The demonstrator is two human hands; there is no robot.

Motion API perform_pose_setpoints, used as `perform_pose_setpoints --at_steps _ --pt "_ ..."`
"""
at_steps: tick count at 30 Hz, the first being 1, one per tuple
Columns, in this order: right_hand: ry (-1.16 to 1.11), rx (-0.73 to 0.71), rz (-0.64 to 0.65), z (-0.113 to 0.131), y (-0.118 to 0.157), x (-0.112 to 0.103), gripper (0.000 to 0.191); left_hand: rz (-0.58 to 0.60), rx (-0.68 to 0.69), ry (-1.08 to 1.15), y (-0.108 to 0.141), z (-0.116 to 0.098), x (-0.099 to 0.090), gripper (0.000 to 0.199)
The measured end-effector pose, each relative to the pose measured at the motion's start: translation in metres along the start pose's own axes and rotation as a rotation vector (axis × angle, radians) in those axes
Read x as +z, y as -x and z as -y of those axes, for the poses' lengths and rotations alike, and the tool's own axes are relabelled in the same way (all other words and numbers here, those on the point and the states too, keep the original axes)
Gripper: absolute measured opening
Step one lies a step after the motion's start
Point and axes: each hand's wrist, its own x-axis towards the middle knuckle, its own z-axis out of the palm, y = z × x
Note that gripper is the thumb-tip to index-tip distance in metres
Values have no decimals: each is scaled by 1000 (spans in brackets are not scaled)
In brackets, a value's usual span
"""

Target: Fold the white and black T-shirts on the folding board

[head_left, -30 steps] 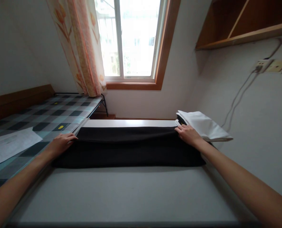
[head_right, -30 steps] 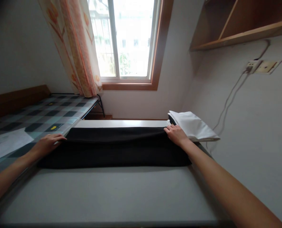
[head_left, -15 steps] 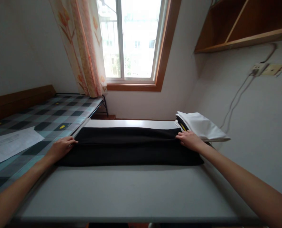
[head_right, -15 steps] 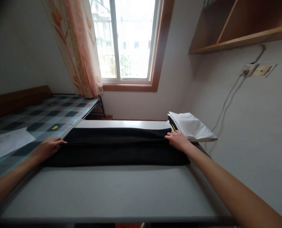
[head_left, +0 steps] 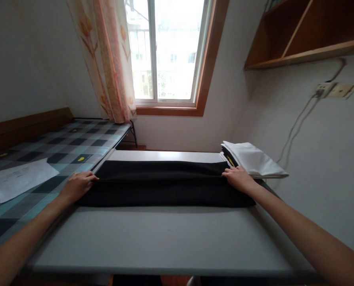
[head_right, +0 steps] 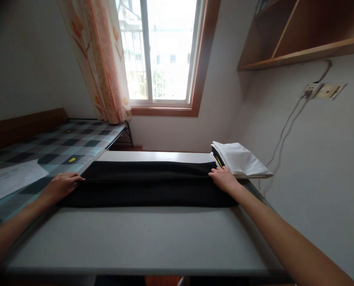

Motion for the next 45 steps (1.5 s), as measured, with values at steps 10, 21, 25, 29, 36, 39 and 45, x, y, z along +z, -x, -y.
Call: perform_pose_setpoints --at_steps 10,21,25,29,36,39,45 --pt "-73 -106 -233 67 -21 -19 20 -173 404 169 -49 -164 -12 26" --pt "87 174 -279 59 -12 -7 29 -143 497 138 -117 -324 -16 19" --pt "123 263 -254 34 1 -10 32 -118 544 96 -124 -329 -17 17" --pt "109 259 -227 32 4 -7 33 -115 582 109 -122 -327 -20 19" --pt "53 310 -19 49 2 -5 35 -57 571 277 -117 -319 -20 20" --pt "-33 340 20 48 -7 -17 30 -48 523 403 -124 -309 -22 28" --pt "-320 389 -128 69 -53 -21 50 -124 249 455 -142 -281 -8 48"
